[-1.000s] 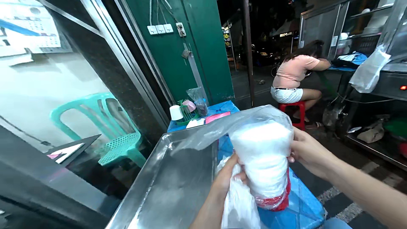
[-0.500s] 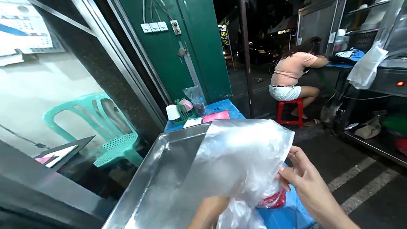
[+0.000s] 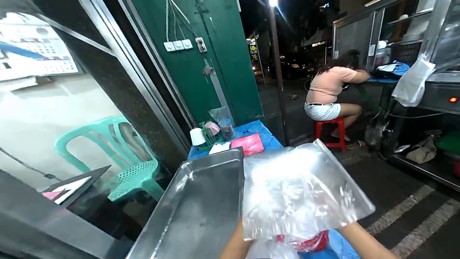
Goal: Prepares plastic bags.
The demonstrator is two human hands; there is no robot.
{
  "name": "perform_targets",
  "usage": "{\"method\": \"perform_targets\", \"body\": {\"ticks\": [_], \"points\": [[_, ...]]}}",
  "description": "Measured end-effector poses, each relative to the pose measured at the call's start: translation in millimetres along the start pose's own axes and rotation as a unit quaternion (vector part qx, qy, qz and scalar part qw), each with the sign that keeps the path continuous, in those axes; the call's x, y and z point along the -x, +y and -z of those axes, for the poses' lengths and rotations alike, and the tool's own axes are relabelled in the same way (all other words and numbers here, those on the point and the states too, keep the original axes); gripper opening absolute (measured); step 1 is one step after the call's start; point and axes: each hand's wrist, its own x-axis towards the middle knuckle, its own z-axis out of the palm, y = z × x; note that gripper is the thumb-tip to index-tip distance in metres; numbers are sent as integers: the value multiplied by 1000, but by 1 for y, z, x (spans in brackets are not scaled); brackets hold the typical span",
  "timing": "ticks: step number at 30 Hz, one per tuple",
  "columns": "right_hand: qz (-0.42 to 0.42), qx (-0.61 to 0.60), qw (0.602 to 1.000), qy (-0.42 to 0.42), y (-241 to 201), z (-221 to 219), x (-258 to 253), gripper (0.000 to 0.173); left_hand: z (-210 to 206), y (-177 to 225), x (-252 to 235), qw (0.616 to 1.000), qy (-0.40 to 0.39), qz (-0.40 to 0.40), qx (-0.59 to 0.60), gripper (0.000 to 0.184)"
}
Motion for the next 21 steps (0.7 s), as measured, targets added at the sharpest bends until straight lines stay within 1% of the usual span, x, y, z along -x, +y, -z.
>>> {"method": "perform_targets", "body": {"ticks": [1, 2, 3, 4, 5, 6, 7, 8, 9, 11, 13, 14, 15, 16, 17, 19, 21], "points": [[56, -29, 998, 21, 30, -5, -1, 64, -3, 4, -4, 999, 18, -40, 32, 43], [119, -65, 990, 26, 54, -8, -5, 74, -8, 0, -10, 989, 58, -117, 65, 53], [180, -87, 980, 12, 70, -9, -8, 87, -14, -6, -19, 970, 89, -196, 109, 62], [214, -85, 973, -6, 78, -6, -12, 95, -17, -13, -30, 947, 93, -266, 156, 70], [223, -59, 972, -30, 83, 1, -16, 101, -15, -16, -37, 929, 75, -310, 188, 75], [216, -22, 975, -55, 84, 11, -19, 107, -7, -16, -41, 919, 52, -334, 205, 77], [203, 6, 976, -79, 81, 21, -23, 110, 4, -13, -41, 914, 39, -339, 219, 78], [195, 11, 976, -93, 75, 30, -27, 110, 14, -8, -38, 908, 47, -340, 241, 79], [195, -6, 976, -92, 67, 35, -31, 108, 22, -1, -34, 902, 74, -332, 265, 78], [214, -81, 971, -62, 47, 35, -37, 96, 33, 13, -33, 894, 128, -306, 301, 71], [206, -107, 972, -45, 28, 26, -38, 89, 32, 23, -32, 899, 150, -291, 291, 52], [195, -99, 975, -27, 24, 17, -37, 87, 26, 24, -31, 900, 148, -293, 286, 44], [187, -106, 977, -10, 27, 7, -36, 89, 18, 21, -31, 895, 146, -308, 287, 41], [191, -128, 973, 2, 37, -1, -35, 93, 9, 16, -33, 888, 144, -330, 286, 44], [201, -151, 968, 14, 49, -8, -33, 98, 1, 11, -33, 882, 143, -346, 287, 50], [232, -164, 958, 32, 70, -14, -30, 106, -9, 4, -35, 874, 139, -363, 293, 61], [254, -163, 953, 28, 80, -14, -28, 108, -15, 0, -36, 874, 129, -366, 291, 62]]}}
